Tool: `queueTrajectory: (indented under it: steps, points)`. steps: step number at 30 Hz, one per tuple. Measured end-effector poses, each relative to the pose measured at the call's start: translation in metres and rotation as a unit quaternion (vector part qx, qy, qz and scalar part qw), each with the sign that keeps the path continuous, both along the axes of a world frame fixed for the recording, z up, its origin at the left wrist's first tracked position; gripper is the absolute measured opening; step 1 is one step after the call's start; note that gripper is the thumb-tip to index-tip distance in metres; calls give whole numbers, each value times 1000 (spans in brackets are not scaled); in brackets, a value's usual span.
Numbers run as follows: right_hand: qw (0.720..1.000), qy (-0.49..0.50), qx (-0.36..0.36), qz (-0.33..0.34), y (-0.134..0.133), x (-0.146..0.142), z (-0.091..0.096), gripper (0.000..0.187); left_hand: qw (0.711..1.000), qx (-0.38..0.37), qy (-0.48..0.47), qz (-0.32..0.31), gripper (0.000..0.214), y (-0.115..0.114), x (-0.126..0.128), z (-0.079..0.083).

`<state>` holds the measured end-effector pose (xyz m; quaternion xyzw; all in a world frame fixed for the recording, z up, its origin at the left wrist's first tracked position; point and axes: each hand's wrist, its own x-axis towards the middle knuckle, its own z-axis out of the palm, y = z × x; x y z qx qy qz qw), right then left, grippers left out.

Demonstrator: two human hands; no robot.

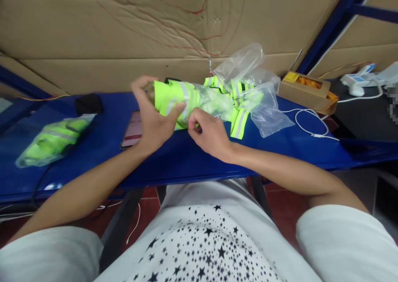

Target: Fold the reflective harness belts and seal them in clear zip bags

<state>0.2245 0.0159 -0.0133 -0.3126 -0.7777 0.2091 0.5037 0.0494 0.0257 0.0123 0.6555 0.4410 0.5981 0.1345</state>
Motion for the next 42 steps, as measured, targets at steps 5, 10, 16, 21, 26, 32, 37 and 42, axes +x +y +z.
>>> queueTrajectory:
  steps: [5, 10, 16, 21, 26, 32, 37, 42]
  points:
    - [999, 17, -19, 36, 2, -3, 0, 14, 998, -46, -42, -17, 81, 7, 4, -12]
    - [986, 100, -90, 102, 0, -2, 0, 22, 993, -85, -31, -81, 82, 5, -2, -9]
    - [998, -35, -2, 43, 5, 18, 21, 21, 984, -101, 60, -137, 81, 6, -19, 9]
    - [996, -82, -8, 46, 38, 45, 39, 48, 961, -161, 71, -215, 81, -1, -23, 19]
    - [955, -146, -163, 199, 44, 49, 37, 44, 952, -92, 141, -254, 72, -6, -21, 16]
    - [978, -67, -167, 106, 26, 32, 34, 57, 942, -118, 169, -266, 72, -6, -20, 7]
    - [972, -82, -195, 98, 25, 32, 26, 54, 914, -218, 141, -312, 85, -3, -20, -6]
    - [955, -35, -271, 112, 24, 28, 20, 57, 932, -156, 155, -287, 76, 0, -19, -8]
